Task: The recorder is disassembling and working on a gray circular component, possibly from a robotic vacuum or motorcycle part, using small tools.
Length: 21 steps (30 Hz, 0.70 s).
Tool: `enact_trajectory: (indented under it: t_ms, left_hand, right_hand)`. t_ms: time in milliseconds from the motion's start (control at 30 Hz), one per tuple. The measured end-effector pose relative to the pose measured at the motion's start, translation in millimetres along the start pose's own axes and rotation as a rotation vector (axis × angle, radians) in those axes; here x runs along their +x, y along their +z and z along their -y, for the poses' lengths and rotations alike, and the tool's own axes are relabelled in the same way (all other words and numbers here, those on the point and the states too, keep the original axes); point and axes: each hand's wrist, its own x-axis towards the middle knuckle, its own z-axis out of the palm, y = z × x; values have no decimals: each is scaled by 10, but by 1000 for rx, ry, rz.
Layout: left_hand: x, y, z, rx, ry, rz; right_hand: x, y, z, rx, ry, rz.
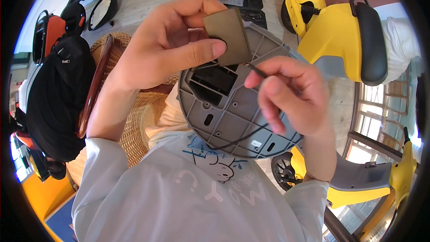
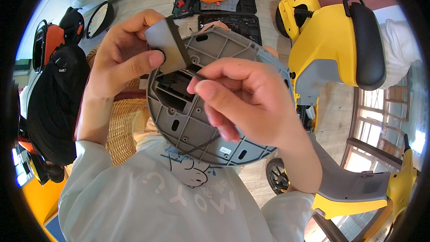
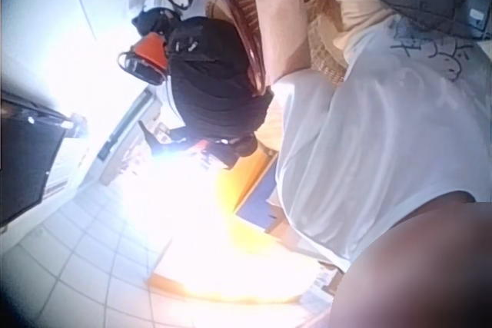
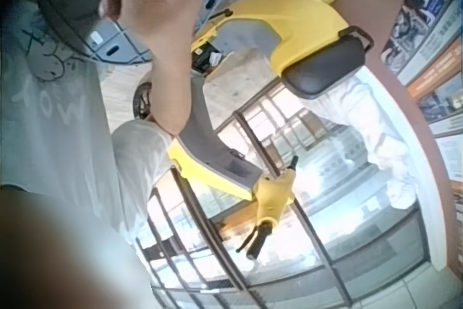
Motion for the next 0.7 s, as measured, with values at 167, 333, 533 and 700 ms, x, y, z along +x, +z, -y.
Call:
enact_trajectory:
  t_ms: [167,333,533,700]
  left_hand:
    - [16,137,6,323,135,-93]
    - [22,104,7,-29,110,-104]
    - [-1,187,-52,798,333,-38]
    - [35,294,-70,1175,241,-85]
  right_hand:
    - [-360,-195,112,20,68,31]
    - [-869,-494,94,0,-260,-86]
    - [-902,-430,286,-1084,-512,-484]
    - [-492,-277,227,-1377,-228,-461]
